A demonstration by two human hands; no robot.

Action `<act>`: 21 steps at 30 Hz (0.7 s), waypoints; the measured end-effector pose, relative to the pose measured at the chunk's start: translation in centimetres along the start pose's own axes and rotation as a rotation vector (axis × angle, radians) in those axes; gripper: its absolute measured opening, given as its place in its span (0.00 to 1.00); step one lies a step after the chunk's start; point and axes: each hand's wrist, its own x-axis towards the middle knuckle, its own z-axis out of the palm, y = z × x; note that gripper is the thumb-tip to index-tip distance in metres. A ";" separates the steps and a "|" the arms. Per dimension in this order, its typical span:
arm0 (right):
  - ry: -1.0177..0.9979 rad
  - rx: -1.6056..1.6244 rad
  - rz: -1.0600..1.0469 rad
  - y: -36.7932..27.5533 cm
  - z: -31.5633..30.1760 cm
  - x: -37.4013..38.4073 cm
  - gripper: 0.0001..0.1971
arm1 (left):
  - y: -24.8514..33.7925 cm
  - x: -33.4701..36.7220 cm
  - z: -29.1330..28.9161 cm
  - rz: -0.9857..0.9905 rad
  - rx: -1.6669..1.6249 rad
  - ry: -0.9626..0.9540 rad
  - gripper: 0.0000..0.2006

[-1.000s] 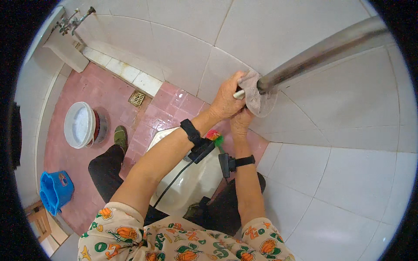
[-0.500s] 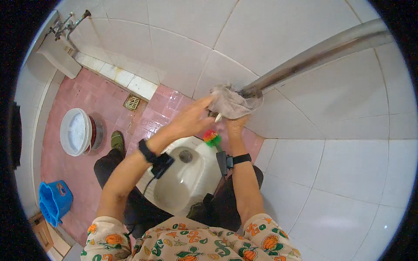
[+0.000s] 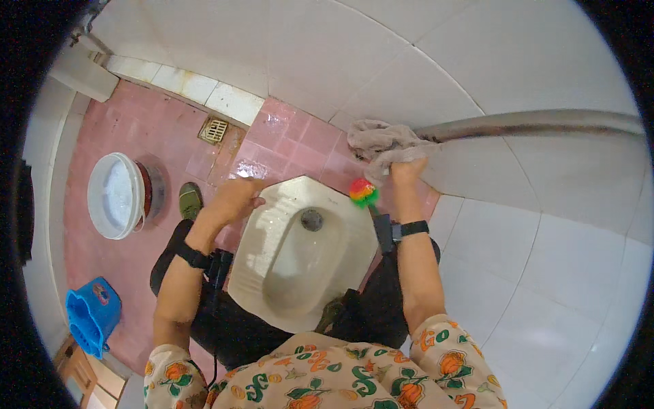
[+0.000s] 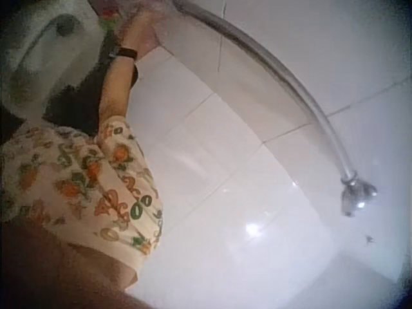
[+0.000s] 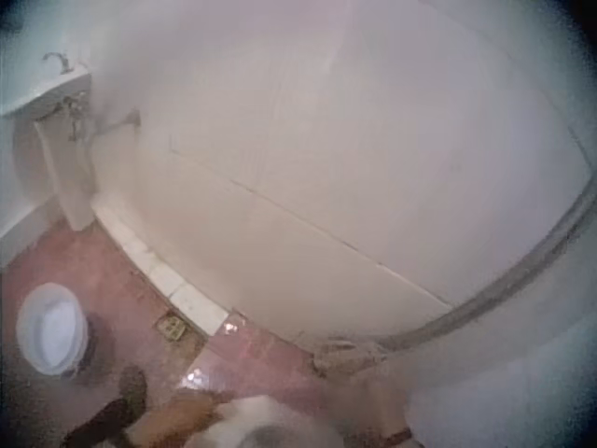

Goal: The person wipes white tiled walls and fixtures in a bathroom using a cloth, repeatedly dipping the cloth into a bucket of soapy water. They clean around a sink, a squat toilet, and a wall-mounted shower pipe, then wipe the floor tiles and baseboards.

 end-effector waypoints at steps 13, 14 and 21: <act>-0.215 -0.428 0.401 8.3 4.7 -0.8 0.12 | -2.2 -1.8 -2.1 -0.057 0.031 0.022 0.13; -0.223 -0.437 0.402 7.9 4.5 -0.9 0.12 | -1.7 -2.2 -2.6 -0.061 0.009 0.014 0.12; -0.265 -0.026 1.151 1.8 2.4 -1.0 0.15 | -1.1 -0.9 -3.0 -0.060 0.102 -0.037 0.10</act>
